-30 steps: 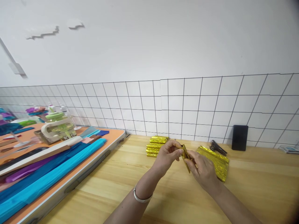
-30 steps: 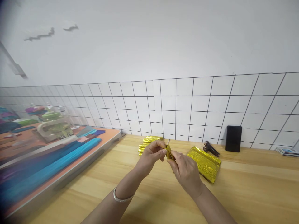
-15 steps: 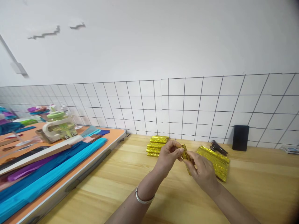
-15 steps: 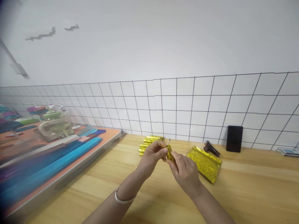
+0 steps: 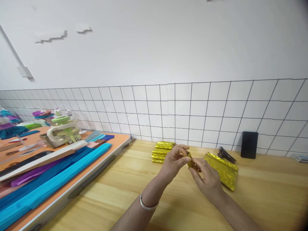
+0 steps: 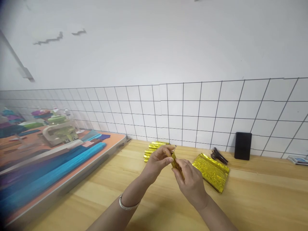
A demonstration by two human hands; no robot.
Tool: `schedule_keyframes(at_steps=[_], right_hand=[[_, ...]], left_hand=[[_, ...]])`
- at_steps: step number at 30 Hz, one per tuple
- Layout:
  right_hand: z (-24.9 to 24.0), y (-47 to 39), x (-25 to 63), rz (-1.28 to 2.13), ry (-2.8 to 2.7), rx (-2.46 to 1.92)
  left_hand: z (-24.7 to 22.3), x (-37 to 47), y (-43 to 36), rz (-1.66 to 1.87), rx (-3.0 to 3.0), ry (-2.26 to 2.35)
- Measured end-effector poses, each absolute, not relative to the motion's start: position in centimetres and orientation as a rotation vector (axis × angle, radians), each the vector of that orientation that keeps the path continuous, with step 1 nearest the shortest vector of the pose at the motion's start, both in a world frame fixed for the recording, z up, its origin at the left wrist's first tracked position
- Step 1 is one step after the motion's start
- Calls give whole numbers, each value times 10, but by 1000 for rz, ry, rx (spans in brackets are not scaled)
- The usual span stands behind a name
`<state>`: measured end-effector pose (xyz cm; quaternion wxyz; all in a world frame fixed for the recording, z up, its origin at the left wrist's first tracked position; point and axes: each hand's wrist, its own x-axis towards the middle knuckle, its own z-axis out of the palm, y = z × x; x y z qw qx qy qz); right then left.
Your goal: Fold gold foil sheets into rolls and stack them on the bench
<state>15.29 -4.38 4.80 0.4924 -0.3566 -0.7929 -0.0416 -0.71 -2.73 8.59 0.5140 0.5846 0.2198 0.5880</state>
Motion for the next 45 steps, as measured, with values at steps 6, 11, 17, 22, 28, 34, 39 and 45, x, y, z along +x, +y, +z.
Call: schedule_keyframes(at_steps=[6, 11, 17, 22, 28, 34, 39, 45], right_hand=[[48, -48, 151, -88, -1911, -815], [49, -51, 151, -105, -1920, -820], [49, -52, 147, -140, -1907, -786], [50, -54, 147, -99, -1888, -799], [54, -55, 147, -60, -1845, -859], [52, -54, 148, -48, -1860, -872], [52, -54, 147, 0, -1867, -884], [49, -53, 146, 60, -1817, -906]], left_hand=[[88, -9, -31, 1371, 1388, 388], [87, -8, -33, 1437, 1388, 344], [84, -6, -32, 1554, 1450, 333], [82, -8, -32, 1531, 1536, 378], [85, -9, -33, 1442, 1568, 410], [82, -6, -32, 1479, 1537, 459], [82, -6, -32, 1487, 1518, 460], [82, -5, -31, 1519, 1408, 416]])
